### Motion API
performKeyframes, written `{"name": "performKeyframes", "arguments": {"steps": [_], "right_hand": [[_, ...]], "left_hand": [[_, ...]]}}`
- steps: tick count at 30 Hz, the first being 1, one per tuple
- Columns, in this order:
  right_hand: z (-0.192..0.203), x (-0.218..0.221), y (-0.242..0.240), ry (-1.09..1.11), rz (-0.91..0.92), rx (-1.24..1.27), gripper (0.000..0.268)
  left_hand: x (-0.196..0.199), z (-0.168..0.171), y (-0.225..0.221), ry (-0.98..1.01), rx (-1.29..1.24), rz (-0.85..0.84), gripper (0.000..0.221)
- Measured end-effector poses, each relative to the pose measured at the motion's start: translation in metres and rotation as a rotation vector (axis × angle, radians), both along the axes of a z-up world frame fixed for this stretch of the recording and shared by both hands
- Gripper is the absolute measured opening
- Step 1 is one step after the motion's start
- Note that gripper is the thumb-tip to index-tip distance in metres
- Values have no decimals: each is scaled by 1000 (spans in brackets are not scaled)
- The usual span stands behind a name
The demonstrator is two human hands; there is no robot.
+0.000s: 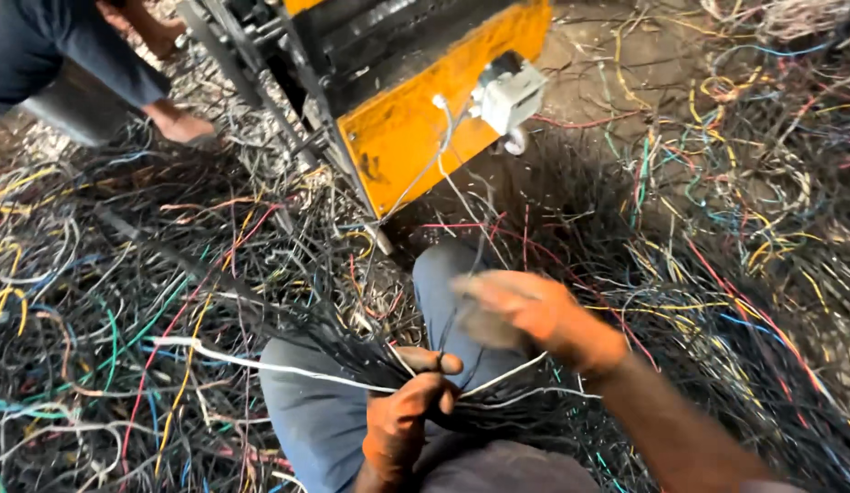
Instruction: The person feeds electrical wires into a stripping machine and pulls them through to remove the insulation.
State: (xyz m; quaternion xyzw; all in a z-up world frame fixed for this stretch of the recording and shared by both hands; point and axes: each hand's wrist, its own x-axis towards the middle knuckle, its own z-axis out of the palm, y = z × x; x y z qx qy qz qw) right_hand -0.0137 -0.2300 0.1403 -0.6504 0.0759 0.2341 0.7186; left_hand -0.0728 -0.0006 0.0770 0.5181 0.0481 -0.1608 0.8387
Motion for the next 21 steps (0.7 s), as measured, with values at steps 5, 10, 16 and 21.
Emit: {"name": "performKeyframes", "arguments": {"steps": [5, 10, 16, 21], "right_hand": [[-28, 64, 31, -194, -550, 427, 40], [-30, 151, 7, -144, -700, 453, 33], [-24, 215, 27, -230, -820, 105, 21], [-34, 250, 30, -269, -789, -56, 22]], "left_hand": [[5, -13, 2, 34, 94, -79, 18], [18, -39, -4, 155, -263, 101, 24], [45, -24, -24, 263, -103, 143, 29], [63, -24, -47, 233, -237, 231, 30]]}}
